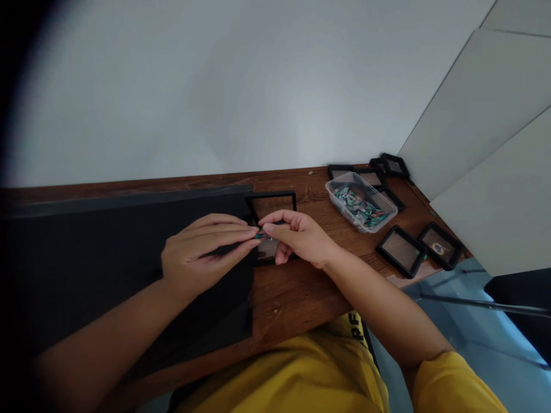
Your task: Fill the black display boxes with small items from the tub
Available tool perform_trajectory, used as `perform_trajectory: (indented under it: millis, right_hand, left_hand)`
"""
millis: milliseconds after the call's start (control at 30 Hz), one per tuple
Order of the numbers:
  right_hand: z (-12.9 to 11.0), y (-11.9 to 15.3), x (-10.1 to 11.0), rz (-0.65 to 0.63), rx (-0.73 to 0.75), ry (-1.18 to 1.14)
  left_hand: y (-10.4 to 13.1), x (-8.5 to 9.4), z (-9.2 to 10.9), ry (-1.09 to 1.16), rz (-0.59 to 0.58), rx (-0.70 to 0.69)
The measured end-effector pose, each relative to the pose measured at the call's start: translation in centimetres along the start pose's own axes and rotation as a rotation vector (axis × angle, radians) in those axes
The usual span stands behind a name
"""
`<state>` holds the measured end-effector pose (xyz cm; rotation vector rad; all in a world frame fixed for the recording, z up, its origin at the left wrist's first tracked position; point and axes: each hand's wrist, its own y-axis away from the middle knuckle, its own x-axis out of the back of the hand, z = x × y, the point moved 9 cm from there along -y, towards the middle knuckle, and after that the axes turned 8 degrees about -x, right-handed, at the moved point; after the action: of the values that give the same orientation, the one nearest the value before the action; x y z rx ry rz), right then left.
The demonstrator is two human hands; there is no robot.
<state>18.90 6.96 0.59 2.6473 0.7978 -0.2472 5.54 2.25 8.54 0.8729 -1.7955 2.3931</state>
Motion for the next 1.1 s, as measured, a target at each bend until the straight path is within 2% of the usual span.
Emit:
perform_trajectory:
  millis: [267,567,700,867,1100]
  right_hand:
    - [-0.1,0.1,0.8,0.048,-0.005,-0.012]
    - [-1.9,0.8,3.0,0.262,0.135,0.180]
    - [-2.3,0.9,2.9,0.244,0.171,0.174]
    - [-2.5,1.0,2.5,0.218,0.176,0.171]
    - [-2.4,0.9,2.6,0.217,0.167,0.217]
  left_hand:
    - [0.0,0.1,0.0,-0.044,-0.039,0.003]
    - [-0.3,0.1,-0.3,0.046,-0.048,-0.037]
    - [0.4,-1.2,-2.0,0.174,-0.185,0.000]
    - [1.9,-2.0,-4.9,0.213,-0.273,0.161]
    - [2.4,-2.7,-4.1,0.184,-0.334,0.101]
